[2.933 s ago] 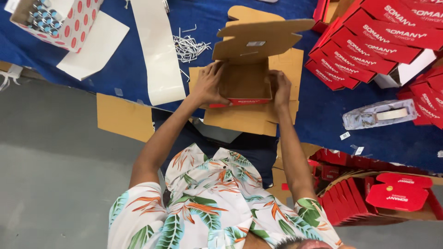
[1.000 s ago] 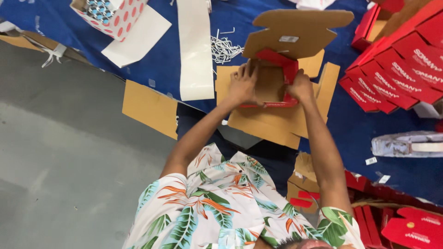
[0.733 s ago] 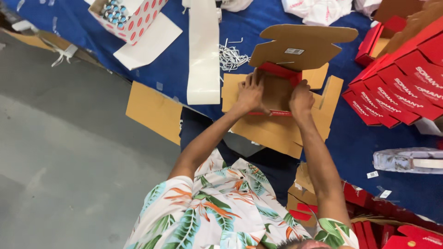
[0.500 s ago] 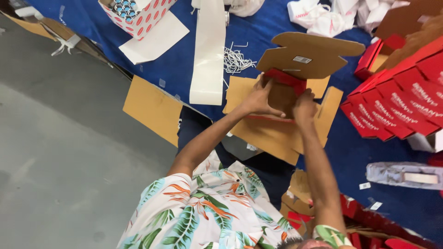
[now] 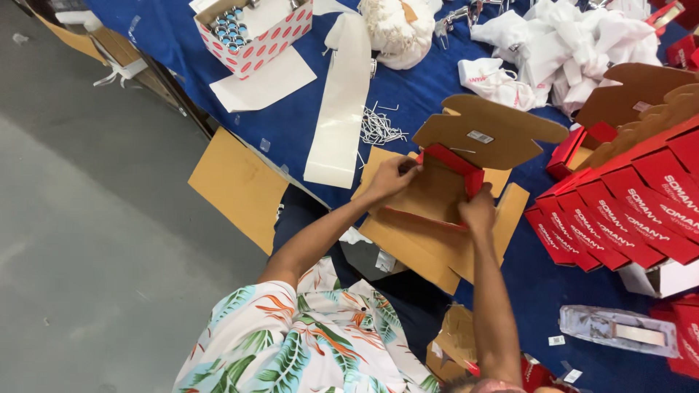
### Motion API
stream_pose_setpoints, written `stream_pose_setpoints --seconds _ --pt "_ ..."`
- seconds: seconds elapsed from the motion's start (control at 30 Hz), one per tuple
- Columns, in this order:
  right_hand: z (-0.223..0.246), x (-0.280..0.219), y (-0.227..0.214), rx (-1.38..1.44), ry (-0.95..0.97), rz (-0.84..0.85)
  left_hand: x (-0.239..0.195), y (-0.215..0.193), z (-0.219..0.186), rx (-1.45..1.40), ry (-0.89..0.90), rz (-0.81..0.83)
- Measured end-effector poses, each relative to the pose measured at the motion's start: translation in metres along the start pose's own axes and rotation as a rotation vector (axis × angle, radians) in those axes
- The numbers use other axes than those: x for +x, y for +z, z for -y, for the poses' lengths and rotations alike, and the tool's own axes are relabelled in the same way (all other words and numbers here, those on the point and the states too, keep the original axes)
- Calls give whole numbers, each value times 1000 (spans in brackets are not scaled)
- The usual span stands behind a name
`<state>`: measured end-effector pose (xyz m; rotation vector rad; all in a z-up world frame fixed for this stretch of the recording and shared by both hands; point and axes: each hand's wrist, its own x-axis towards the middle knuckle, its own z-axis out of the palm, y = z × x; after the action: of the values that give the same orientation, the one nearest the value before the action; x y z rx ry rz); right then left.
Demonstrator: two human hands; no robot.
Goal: The person folds cardboard box flaps and places red cardboard dividers inside the boxes by hand on a workspace.
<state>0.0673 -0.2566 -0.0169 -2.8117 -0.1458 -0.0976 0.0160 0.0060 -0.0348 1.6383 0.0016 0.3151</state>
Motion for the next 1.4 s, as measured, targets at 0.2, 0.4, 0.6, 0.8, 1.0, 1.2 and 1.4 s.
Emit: stream_pose_setpoints --seconds 0.2,0.4,0.6,0.8,1.0,1.2,1.4 --pt "80 -48 -53 235 -550 15 -2 -6 -5 -26 -2 13" --pt "139 -69 -40 -104 -611 409 -2 -13 -1 -51 -25 96" --pt "136 -60 -33 3 -299 241 11 -18 15 60 -11 174" --pt "131 -68 -20 213 -468 55 7 -13 18 -23 12 198" --pt "124 -66 -7 179 -460 126 15 -33 3 893 163 119" --pt "134 -62 -7 240 -573 -10 49 -66 -15 966 54 234" --pt "115 -64 -7 506 -314 181 49 -43 -31 -359 -483 213"
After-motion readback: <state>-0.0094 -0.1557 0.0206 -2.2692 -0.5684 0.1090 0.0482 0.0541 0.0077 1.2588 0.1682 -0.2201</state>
